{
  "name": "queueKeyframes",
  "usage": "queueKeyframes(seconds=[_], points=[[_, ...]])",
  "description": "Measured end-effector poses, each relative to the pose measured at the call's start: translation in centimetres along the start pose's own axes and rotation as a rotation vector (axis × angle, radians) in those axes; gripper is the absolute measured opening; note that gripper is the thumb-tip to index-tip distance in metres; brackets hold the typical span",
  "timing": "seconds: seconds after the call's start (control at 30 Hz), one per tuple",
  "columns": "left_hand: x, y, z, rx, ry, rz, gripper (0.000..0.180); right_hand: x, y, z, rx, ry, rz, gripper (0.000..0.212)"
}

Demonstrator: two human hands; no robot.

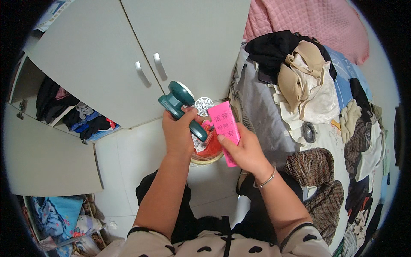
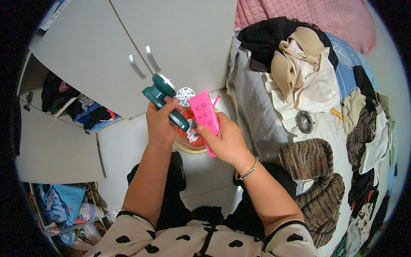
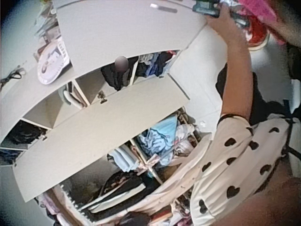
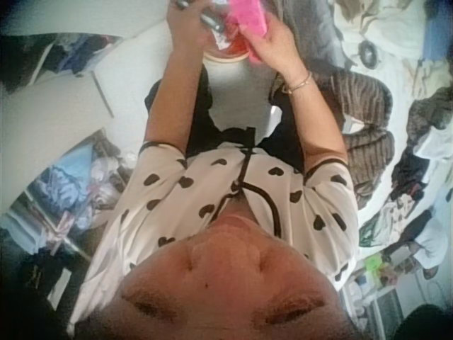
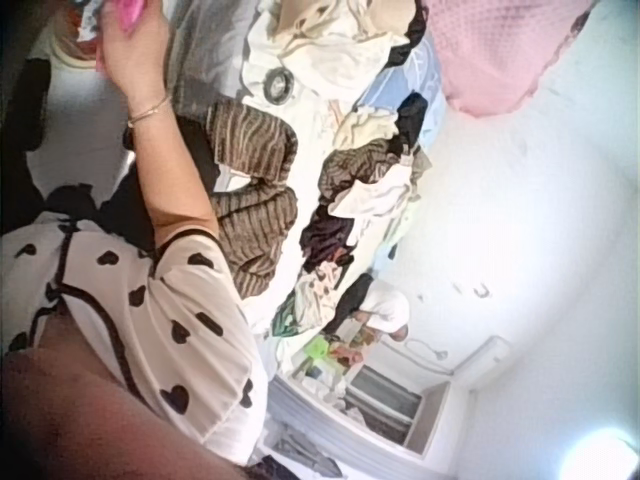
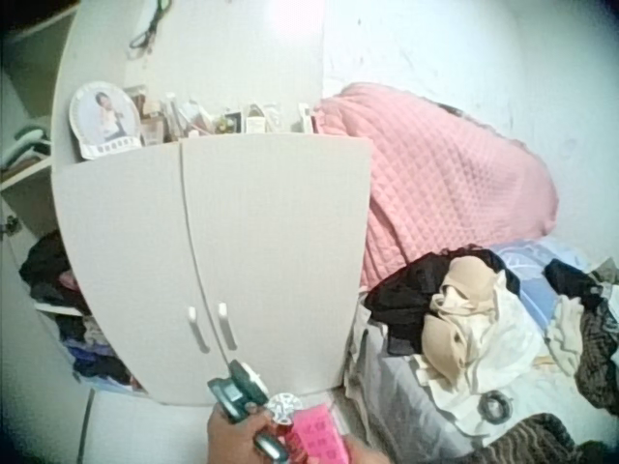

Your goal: The person assembles a handheld lint remover by attaching a circular metal filter to the device's base. They then place a pink paper note into a small container and reattach the device's lid.

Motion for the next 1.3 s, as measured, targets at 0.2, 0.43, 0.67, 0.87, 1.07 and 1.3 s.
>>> queueKeyframes(seconds=[0.2, 0.43, 0.67, 0.87, 1.07, 1.3], points=[[-0.2, -0.3, -0.7, -0.070, -0.030, -0.018, 0.029, -1.2, -0.5, 1.4, 0.053, -0.082, -0.035, 0.046], [-0.5, -0.4, 0.0, -0.096, -0.027, -0.009, 0.029, -1.1, -0.3, 1.2, 0.035, -0.102, -0.049, 0.045], [-0.4, -0.5, 0.0, -0.093, -0.028, -0.036, 0.028, -1.0, -0.3, 0.6, -0.017, -0.078, -0.063, 0.045], [-0.2, -0.3, 0.1, -0.118, 0.000, -0.021, 0.029, -1.3, -0.3, 0.7, 0.025, -0.104, -0.042, 0.045], [-0.4, -0.4, 0.3, -0.085, 0.003, -0.016, 0.030, -1.0, -0.3, 0.7, 0.022, -0.098, -0.061, 0.044], [-0.4, -0.3, 0.3, -0.075, 0.011, -0.027, 0.031, -1.0, -0.4, 0.2, 0.033, 0.091, -0.094, 0.030]])
Point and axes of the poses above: each hand's wrist, its own y-axis towards the middle knuckle, its own x-axis out of the back of the hand, z = x × y, the point moved 10 cm from there along y, towards the middle knuckle, and after that the axes turned 11 degrees about y, right-handed, at the moved point
